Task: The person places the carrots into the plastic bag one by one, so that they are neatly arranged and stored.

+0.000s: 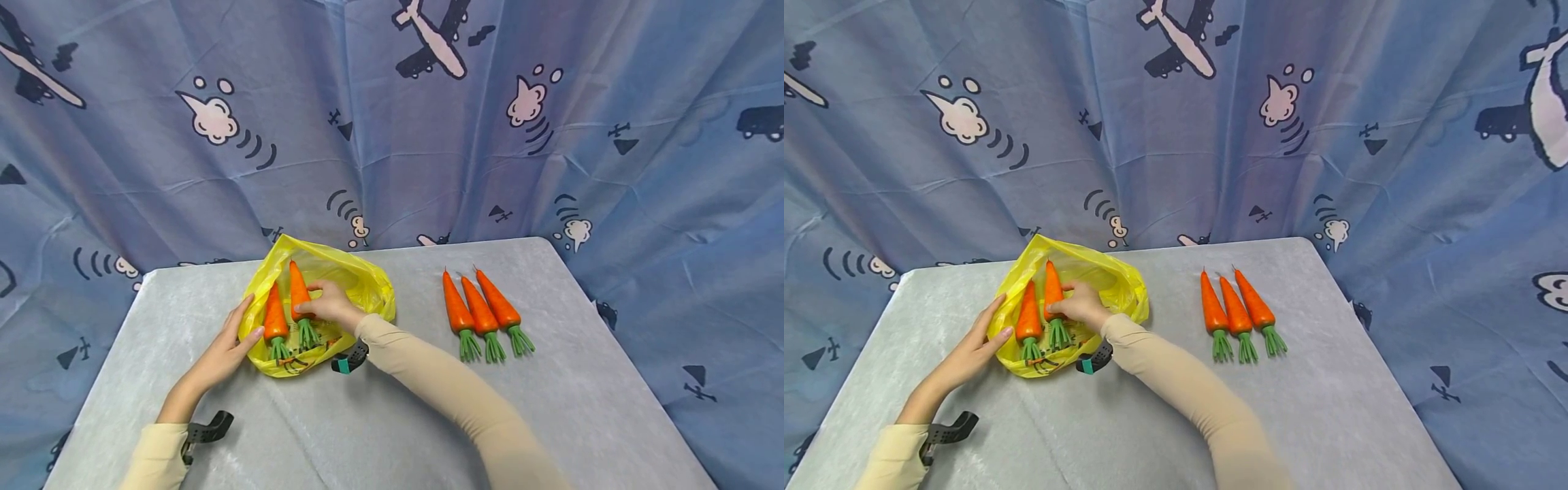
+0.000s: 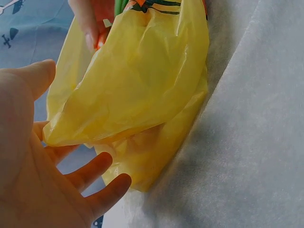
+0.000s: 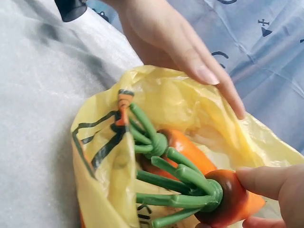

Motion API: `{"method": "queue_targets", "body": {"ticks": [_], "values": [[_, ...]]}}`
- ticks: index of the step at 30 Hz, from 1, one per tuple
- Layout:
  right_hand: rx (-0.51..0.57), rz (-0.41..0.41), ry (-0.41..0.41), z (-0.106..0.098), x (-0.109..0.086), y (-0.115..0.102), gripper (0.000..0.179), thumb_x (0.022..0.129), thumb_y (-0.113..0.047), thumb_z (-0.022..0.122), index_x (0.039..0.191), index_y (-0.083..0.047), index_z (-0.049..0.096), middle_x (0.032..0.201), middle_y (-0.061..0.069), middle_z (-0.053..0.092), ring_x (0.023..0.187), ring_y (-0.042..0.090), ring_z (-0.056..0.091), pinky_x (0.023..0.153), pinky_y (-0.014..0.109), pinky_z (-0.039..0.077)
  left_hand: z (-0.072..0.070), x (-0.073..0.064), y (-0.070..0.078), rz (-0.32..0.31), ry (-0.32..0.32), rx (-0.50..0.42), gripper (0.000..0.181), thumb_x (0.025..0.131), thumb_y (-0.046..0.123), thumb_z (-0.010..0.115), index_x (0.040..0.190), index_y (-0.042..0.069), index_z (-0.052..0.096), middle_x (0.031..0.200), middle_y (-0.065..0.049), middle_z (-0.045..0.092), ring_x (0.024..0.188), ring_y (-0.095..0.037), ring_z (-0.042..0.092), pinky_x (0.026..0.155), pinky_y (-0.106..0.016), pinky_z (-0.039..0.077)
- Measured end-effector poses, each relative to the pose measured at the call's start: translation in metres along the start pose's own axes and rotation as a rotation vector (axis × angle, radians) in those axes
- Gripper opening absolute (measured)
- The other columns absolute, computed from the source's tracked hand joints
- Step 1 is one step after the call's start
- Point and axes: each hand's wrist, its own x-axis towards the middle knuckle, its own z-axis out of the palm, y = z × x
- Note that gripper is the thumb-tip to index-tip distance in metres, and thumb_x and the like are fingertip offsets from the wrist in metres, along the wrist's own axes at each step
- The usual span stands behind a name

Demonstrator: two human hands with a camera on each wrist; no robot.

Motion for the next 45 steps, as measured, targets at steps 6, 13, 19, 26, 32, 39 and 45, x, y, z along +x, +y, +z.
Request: {"method": "queue_targets", "body": {"ticks": [6,13,19,26,32,39,45], "values": [[-0.059,0.017,0.021,0.008,0.003,0.005,0.059,0.081,-0.021,0.081,0.132,-0.005,0.058,0.121,0.013,0.065,0.079,0.013,0.06,0.069,0.022,0.052,0.001,0.0,-0.001,0.005,0.005,0.003,0.074,0.104,0.033,0.049,0.161,0.022,0.002,0.161,-0.029,0.014,0.146,-0.054,0.018,0.111,-0.074,0.022],[-0.13,0.004,0.037,0.013,0.002,0.006,0.057,0.081,-0.024,0.081,0.13,-0.005,0.06,0.12,0.011,0.066,0.085,0.014,0.057,0.076,0.024,0.052,0.001,0.001,-0.001,0.015,0.007,0.0,0.074,0.104,0.032,0.049,0.161,0.022,0.003,0.161,-0.029,0.014,0.146,-0.053,0.019,0.111,-0.074,0.022],[-0.151,0.0,0.036,0.016,0.001,0.005,0.055,0.08,-0.025,0.082,0.127,-0.005,0.062,0.118,0.01,0.067,0.08,0.012,0.057,0.07,0.021,0.05,0.0,0.0,0.0,0.014,0.003,-0.003,0.074,0.104,0.032,0.049,0.161,0.023,0.002,0.161,-0.029,0.013,0.146,-0.053,0.018,0.111,-0.074,0.022],[-0.164,-0.002,0.023,0.019,0.003,0.009,0.053,0.079,-0.024,0.083,0.125,-0.006,0.064,0.118,0.011,0.067,0.078,0.011,0.057,0.068,0.019,0.048,0.001,0.001,-0.002,0.029,0.008,-0.004,0.074,0.104,0.031,0.05,0.161,0.021,0.003,0.161,-0.028,0.014,0.147,-0.052,0.018,0.112,-0.073,0.021],[-0.171,-0.017,0.017,0.02,0.003,0.011,0.054,0.079,-0.023,0.082,0.126,-0.005,0.064,0.121,0.012,0.067,0.082,0.012,0.057,0.071,0.019,0.047,0.002,0.001,-0.003,0.042,0.017,-0.001,0.074,0.104,0.029,0.05,0.161,0.019,0.005,0.16,-0.028,0.016,0.147,-0.051,0.019,0.112,-0.072,0.021],[-0.198,-0.003,0.019,0.021,0.001,0.01,0.053,0.08,-0.025,0.081,0.126,-0.007,0.063,0.123,0.01,0.066,0.091,0.013,0.058,0.079,0.023,0.05,0.002,0.001,-0.003,0.039,0.014,-0.005,0.074,0.104,0.03,0.05,0.161,0.02,0.004,0.161,-0.028,0.015,0.147,-0.052,0.018,0.112,-0.073,0.02],[-0.198,0.012,0.028,0.023,-0.002,0.01,0.053,0.079,-0.025,0.082,0.125,-0.006,0.064,0.124,0.011,0.066,0.093,0.014,0.058,0.08,0.024,0.051,0.002,0.0,-0.003,0.033,0.009,-0.009,0.075,0.104,0.03,0.051,0.161,0.021,0.004,0.161,-0.028,0.014,0.147,-0.052,0.017,0.112,-0.073,0.02]]}}
